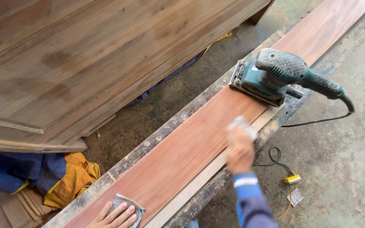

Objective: Sanding a wooden board and a triangular wood frame using sandpaper and an electric orbital sander.

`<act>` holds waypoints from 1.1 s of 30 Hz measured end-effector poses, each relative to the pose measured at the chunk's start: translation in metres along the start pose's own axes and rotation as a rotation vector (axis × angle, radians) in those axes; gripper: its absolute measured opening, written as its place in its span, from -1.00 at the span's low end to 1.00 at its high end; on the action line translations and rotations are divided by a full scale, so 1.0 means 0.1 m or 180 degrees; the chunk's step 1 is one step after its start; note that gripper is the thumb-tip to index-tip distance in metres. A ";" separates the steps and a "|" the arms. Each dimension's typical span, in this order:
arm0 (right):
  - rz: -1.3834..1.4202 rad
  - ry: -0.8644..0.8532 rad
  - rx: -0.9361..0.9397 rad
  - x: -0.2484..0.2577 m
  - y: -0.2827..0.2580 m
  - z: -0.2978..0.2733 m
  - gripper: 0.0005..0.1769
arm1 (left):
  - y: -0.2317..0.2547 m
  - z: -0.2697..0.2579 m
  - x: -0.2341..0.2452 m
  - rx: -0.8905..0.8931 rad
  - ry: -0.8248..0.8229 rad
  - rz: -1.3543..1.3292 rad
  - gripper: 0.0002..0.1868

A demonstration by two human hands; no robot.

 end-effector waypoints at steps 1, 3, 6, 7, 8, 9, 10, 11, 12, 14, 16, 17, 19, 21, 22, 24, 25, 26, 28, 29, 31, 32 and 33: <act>0.0005 0.0018 -0.0007 0.00 0.05 0.06 -0.62 | 0.00 -0.04 -0.06 -0.0017 0.0005 0.0009 -0.48; -0.0635 0.1147 0.0438 0.22 0.00 0.15 -0.51 | -0.01 -0.13 -0.18 0.0186 -0.0083 0.0055 -0.48; 0.0460 0.1088 0.1156 0.30 -0.84 -0.29 -0.58 | -0.03 -0.05 -0.30 0.0137 -0.0065 0.0102 -0.47; 0.0447 0.1083 0.1211 0.27 -0.87 -0.32 -0.58 | -0.01 -0.02 -0.35 0.0181 -0.0032 0.0113 -0.47; 0.0477 0.0871 0.1302 0.20 -0.91 -0.37 -0.63 | 0.04 -0.03 -0.38 0.0185 -0.0050 0.0127 -0.47; 0.0503 0.0658 0.1392 0.13 -0.93 -0.43 -0.66 | 0.09 -0.03 -0.41 0.0189 -0.0067 0.0140 -0.46; 0.0520 0.0676 0.1417 0.08 -0.96 -0.42 -0.66 | 0.04 -0.02 -0.41 0.0197 -0.0061 0.0174 -0.46; 0.0565 0.0506 0.1485 0.00 -1.00 -0.42 -0.69 | -0.01 0.00 -0.42 0.0157 -0.0085 0.0216 -0.46; 0.0615 0.0336 0.1555 -0.09 -1.04 -0.41 -0.70 | -0.05 0.00 -0.42 0.0118 -0.0114 0.0264 -0.45; 0.0672 0.0155 0.1647 -0.27 -1.06 -0.35 -0.71 | -0.10 -0.03 -0.43 0.0103 -0.0149 0.0321 -0.44; 0.0715 -0.0058 0.1724 -0.19 -1.00 -0.01 -0.70 | -0.10 -0.08 -0.43 0.0097 -0.0193 0.0344 -0.44; 0.0388 0.0096 0.1382 0.02 -0.86 0.35 -0.69 | -0.09 -0.12 -0.44 0.0067 -0.0233 0.0357 -0.43; 0.0080 0.0232 0.1070 0.21 -0.77 0.67 -0.66 | -0.09 -0.22 -0.42 0.0071 -0.0286 0.0384 -0.43; 0.0220 0.0011 0.1576 0.13 -1.07 0.49 -0.63 | 0.00 -0.32 -0.41 0.0064 -0.0370 0.0385 -0.42; 0.0279 -0.0083 0.1835 -0.36 -1.51 0.01 -0.61 | -0.01 -0.32 -0.40 0.0104 -0.0358 0.0388 -0.42; 0.0396 -0.0287 0.2355 -0.85 -1.86 -1.30 -0.55 | 0.03 -0.31 -0.40 0.0128 -0.0378 0.0399 -0.41; 0.0457 -0.0397 0.2615 -0.99 -1.99 -1.39 -0.51 | 0.04 -0.28 -0.40 0.0177 -0.0368 0.0399 -0.41; 0.0540 -0.0488 0.2853 -1.13 -2.16 -1.52 -0.48 | 0.03 -0.28 -0.35 0.0047 -0.0243 0.0457 -0.43; 0.0655 -0.0554 0.3089 -1.08 -2.33 -1.51 -0.44 | 0.04 -0.33 -0.33 -0.0100 -0.0140 0.0541 -0.45; 0.0957 -0.0727 0.2894 -0.94 -2.28 -1.31 -0.46 | 0.03 -0.39 -0.43 -0.0105 -0.0468 0.0431 -0.39; 0.1251 -0.0887 0.2666 -0.64 -2.04 -0.75 -0.48 | 0.02 -0.43 -0.55 -0.0138 -0.0793 0.0311 -0.34; 0.0940 -0.0839 0.2176 -0.50 -1.80 -0.33 -0.44 | 0.04 -0.39 -0.51 -0.0038 -0.0565 0.0340 -0.36; 0.0629 -0.0785 0.1688 -0.35 -1.54 0.07 -0.41 | 0.05 -0.38 -0.48 0.0065 -0.0337 0.0368 -0.38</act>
Point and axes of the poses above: each hand's wrist, its own z-axis towards the middle knuckle, its own x-axis out of the back of the hand, y = z × x, the point moved 7 cm from there along z, towards the middle knuckle, and after that the axes turned 6 degrees about -y, right-handed, at the moved point
